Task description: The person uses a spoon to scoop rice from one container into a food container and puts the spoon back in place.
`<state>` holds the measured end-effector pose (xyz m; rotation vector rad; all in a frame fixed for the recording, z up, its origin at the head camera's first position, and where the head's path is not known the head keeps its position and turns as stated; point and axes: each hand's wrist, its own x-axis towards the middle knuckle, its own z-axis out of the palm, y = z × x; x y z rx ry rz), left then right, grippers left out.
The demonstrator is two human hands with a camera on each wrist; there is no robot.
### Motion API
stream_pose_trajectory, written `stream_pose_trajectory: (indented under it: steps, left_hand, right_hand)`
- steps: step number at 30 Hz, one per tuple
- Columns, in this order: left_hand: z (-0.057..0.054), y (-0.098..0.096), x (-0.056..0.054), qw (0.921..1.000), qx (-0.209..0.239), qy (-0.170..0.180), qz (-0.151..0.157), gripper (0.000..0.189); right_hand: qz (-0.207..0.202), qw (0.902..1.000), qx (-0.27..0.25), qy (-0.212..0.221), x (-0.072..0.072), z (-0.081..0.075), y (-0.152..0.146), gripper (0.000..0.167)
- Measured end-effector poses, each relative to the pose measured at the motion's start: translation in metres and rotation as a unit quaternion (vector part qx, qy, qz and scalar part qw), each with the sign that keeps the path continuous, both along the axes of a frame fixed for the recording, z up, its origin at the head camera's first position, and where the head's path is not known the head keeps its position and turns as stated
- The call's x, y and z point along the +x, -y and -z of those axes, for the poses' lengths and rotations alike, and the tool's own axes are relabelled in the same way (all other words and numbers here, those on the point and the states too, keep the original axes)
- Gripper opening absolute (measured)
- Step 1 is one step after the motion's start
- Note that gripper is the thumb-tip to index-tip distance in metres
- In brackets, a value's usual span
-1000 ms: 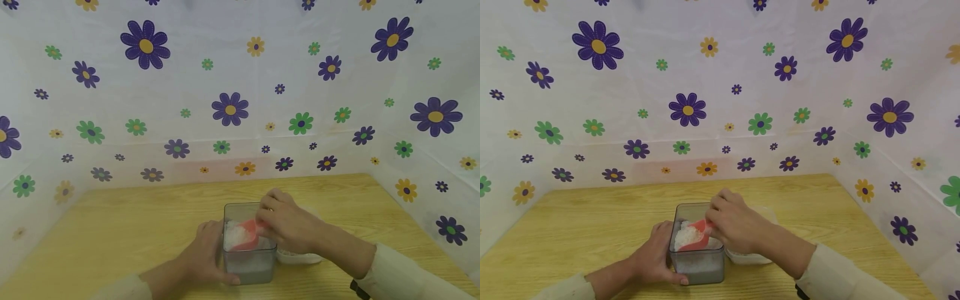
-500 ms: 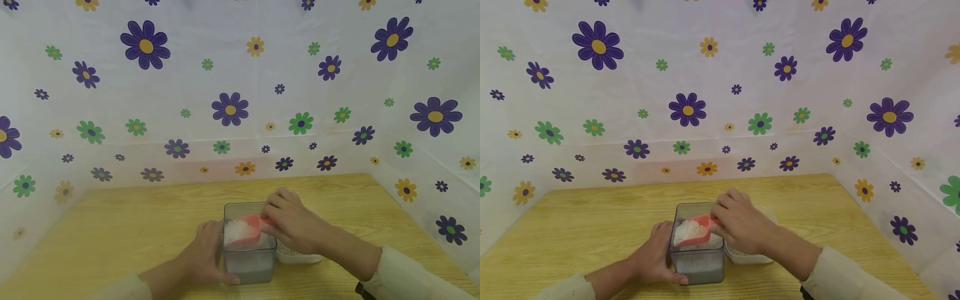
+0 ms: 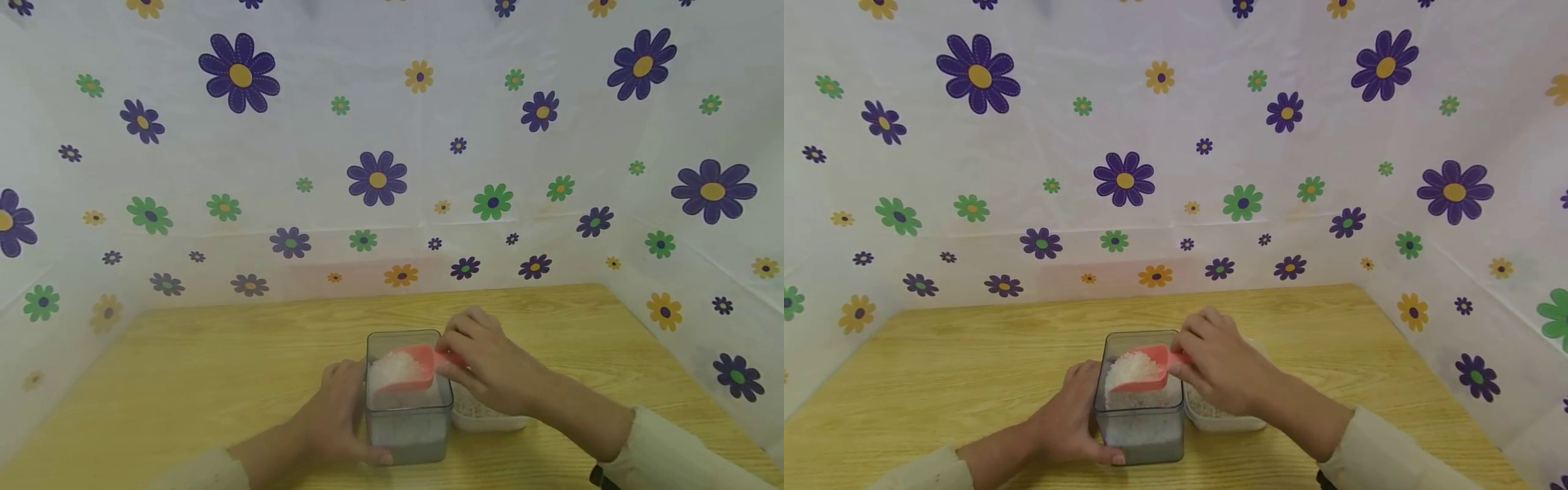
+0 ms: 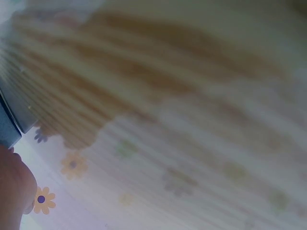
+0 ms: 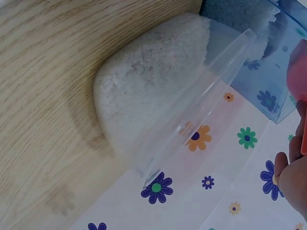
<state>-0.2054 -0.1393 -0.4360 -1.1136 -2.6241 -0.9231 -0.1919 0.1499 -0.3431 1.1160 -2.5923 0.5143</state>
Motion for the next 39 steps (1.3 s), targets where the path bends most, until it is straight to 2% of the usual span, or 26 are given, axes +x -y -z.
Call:
stream_pose_trajectory:
  steps: [4,11,15,24,32,39]
  left_hand:
    - [0.001,0.0,0.0,1.0,0.001,0.001,0.001,0.113]
    - [0.005,0.0,-0.006,0.9988,-0.007,-0.047,0.012,0.108]
    - [0.006,-0.001,-0.008,0.9982,-0.009,-0.056,0.017,0.106]
    - [0.005,0.0,-0.006,0.9993,0.0,-0.032,0.018,0.104]
    - [0.005,0.0,-0.005,0.9994,-0.006,-0.031,0.013,0.11]
    - [0.004,-0.001,-0.005,0.999,-0.009,-0.04,0.018,0.111]
  right_hand:
    - [-0.001,0.9997,-0.018,-0.014,-0.001,0.0,-0.003,0.016]
    - [0.02,0.9991,-0.03,-0.023,-0.001,-0.007,-0.013,0.013]
    - [0.026,0.9986,-0.037,-0.028,-0.001,-0.013,-0.018,0.013]
    - [0.05,0.9964,-0.05,-0.048,0.001,-0.02,-0.034,0.013]
    - [0.057,0.9913,-0.076,-0.091,0.001,-0.021,-0.058,0.012]
    - [0.083,0.9876,-0.087,-0.101,0.004,-0.017,-0.081,0.012]
